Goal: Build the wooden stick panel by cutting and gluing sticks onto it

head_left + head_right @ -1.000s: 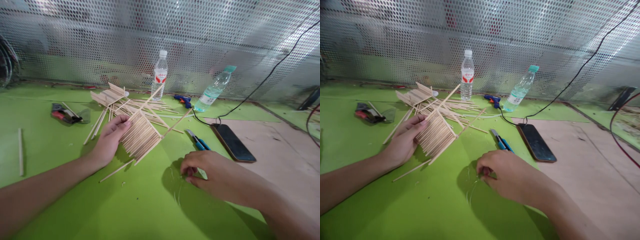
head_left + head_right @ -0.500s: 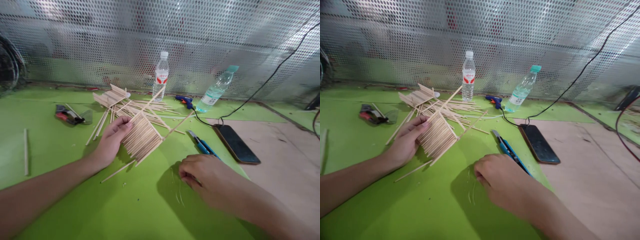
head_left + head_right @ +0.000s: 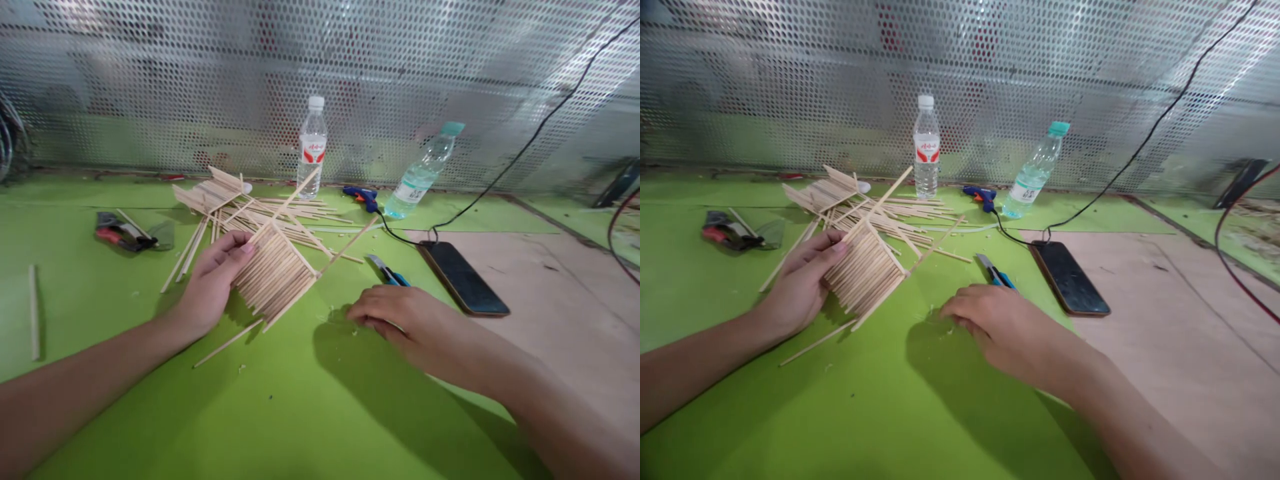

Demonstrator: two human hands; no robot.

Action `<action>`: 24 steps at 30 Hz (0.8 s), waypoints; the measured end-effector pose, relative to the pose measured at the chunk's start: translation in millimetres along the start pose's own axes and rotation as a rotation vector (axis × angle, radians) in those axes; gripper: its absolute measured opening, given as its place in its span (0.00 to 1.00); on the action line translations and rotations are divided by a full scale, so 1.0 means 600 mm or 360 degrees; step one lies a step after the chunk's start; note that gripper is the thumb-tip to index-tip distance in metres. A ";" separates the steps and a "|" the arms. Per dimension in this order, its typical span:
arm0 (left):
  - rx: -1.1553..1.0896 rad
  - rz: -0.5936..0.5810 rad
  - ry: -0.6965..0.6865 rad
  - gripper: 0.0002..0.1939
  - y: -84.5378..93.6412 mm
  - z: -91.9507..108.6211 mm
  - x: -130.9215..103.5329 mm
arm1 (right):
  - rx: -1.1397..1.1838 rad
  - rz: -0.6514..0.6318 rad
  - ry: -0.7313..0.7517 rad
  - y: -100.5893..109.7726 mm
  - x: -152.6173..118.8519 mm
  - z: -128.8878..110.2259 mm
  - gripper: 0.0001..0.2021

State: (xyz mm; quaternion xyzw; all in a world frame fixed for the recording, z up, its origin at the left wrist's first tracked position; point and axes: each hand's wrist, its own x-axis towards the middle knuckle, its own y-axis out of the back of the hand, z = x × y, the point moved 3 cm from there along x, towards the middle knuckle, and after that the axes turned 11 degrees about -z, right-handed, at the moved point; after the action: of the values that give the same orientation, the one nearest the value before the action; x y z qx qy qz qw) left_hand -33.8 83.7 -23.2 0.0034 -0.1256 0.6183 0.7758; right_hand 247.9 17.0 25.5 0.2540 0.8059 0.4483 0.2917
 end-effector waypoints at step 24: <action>0.0012 -0.0041 0.0010 0.05 -0.004 0.002 0.000 | -0.0020 0.0309 -0.0119 -0.010 0.009 -0.028 0.12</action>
State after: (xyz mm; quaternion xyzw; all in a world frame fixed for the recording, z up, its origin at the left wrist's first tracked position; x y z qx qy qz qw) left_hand -32.0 82.9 -21.6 0.0061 -0.1208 0.6089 0.7840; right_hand 231.3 8.3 26.4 0.3456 0.7632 0.4697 0.2784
